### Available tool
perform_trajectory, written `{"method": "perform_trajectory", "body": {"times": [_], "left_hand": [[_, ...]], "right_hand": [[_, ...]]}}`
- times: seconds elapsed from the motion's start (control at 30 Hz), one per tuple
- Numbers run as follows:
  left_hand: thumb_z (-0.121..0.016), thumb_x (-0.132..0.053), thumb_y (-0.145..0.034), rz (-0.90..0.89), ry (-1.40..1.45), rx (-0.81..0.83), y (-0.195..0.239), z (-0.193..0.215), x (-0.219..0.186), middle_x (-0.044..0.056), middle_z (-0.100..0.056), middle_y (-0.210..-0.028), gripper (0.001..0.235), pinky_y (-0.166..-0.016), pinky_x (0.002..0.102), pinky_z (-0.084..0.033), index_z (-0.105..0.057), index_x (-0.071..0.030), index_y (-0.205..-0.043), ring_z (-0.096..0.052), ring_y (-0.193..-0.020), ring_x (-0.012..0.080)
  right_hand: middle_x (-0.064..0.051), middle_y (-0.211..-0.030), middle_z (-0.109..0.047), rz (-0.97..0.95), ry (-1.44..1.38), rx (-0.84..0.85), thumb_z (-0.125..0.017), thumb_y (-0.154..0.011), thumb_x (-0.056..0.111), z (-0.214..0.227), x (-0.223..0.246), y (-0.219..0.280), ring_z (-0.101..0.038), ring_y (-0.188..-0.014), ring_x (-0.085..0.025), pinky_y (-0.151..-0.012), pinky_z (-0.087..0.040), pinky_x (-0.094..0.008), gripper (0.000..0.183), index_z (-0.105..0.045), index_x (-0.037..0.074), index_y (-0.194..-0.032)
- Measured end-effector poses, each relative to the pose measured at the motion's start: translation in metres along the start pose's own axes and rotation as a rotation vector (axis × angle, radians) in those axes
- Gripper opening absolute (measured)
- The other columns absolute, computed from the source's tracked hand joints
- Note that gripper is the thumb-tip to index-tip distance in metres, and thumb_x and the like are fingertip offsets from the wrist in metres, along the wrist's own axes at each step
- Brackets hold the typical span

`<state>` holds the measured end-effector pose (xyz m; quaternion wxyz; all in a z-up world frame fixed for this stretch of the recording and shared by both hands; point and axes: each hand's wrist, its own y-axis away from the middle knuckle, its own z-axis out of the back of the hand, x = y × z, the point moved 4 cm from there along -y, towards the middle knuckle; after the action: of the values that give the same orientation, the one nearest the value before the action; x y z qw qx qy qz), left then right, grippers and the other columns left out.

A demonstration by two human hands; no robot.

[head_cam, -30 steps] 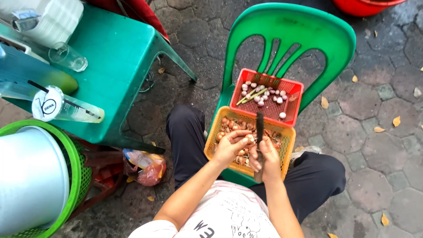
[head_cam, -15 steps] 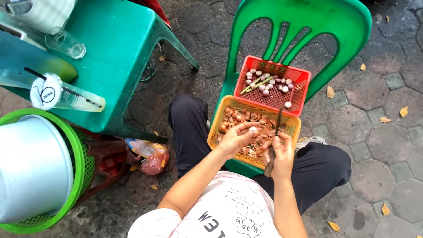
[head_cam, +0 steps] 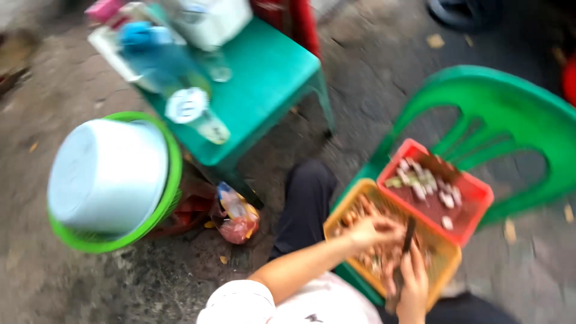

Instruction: Peel the outer skin off shallots using a small knife.

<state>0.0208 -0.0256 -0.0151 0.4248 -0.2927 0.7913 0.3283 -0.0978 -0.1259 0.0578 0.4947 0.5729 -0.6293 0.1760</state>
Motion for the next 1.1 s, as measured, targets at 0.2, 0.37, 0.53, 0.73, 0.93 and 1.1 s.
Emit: {"method": "perform_trajectory", "body": {"times": [0.2,0.37,0.53,0.73,0.93,1.1], "left_hand": [[-0.077,-0.019,-0.097,0.004,0.069,0.079,-0.008,-0.003,-0.004,0.011,-0.073,-0.116,0.036,-0.097,0.033,-0.057,-0.070,0.002,-0.126,-0.070,-0.106,0.0180],[-0.077,-0.022,-0.098,0.091,0.155,0.179,0.003,-0.009,-0.022,0.014,-0.073,-0.119,0.043,-0.098,0.035,-0.058,-0.067,0.005,-0.130,-0.071,-0.109,0.0199],[-0.077,-0.023,-0.099,0.031,0.093,0.146,-0.006,-0.011,-0.005,0.014,-0.073,-0.118,0.043,-0.098,0.034,-0.058,-0.067,0.005,-0.130,-0.071,-0.106,0.0196],[-0.077,-0.021,-0.101,0.018,0.028,0.106,-0.017,-0.006,0.008,0.016,-0.073,-0.113,0.039,-0.092,0.033,-0.059,-0.068,0.005,-0.128,-0.072,-0.100,0.0195],[-0.075,-0.015,-0.099,0.091,0.253,0.087,-0.015,-0.008,0.010,0.014,-0.074,-0.116,0.035,-0.094,0.034,-0.061,-0.066,0.004,-0.127,-0.073,-0.103,0.0205],[-0.074,-0.011,-0.098,0.085,0.326,0.028,-0.018,-0.006,0.028,0.014,-0.074,-0.117,0.034,-0.097,0.034,-0.062,-0.066,0.005,-0.127,-0.074,-0.107,0.0199]], "right_hand": [[-0.009,-0.060,-0.056,-0.059,-0.048,0.260,-0.043,-0.100,0.032,0.036,-0.021,-0.027,-0.043,-0.028,-0.014,-0.024,-0.033,-0.027,0.062,-0.026,0.027,-0.160],[-0.009,-0.069,-0.061,-0.083,-0.244,0.572,-0.040,-0.112,0.033,0.075,-0.053,-0.048,-0.057,-0.044,-0.019,-0.036,-0.048,-0.031,0.052,-0.027,0.018,-0.160],[-0.004,-0.092,-0.067,0.058,0.156,0.049,-0.044,-0.102,0.028,0.103,-0.086,-0.070,-0.053,-0.046,-0.012,-0.041,-0.045,-0.026,0.061,-0.034,0.015,-0.161],[-0.006,-0.077,-0.071,0.393,0.469,0.109,-0.047,-0.102,0.034,0.128,-0.109,-0.105,-0.055,-0.043,-0.012,-0.041,-0.047,-0.025,0.056,-0.044,0.012,-0.154],[-0.006,-0.074,-0.068,0.276,0.353,0.081,-0.048,-0.103,0.034,0.136,-0.123,-0.108,-0.054,-0.042,-0.012,-0.039,-0.045,-0.025,0.054,-0.046,0.011,-0.152],[-0.006,-0.071,-0.065,0.183,0.253,0.050,-0.048,-0.104,0.034,0.141,-0.132,-0.110,-0.052,-0.041,-0.011,-0.037,-0.043,-0.025,0.052,-0.047,0.010,-0.151]]}}
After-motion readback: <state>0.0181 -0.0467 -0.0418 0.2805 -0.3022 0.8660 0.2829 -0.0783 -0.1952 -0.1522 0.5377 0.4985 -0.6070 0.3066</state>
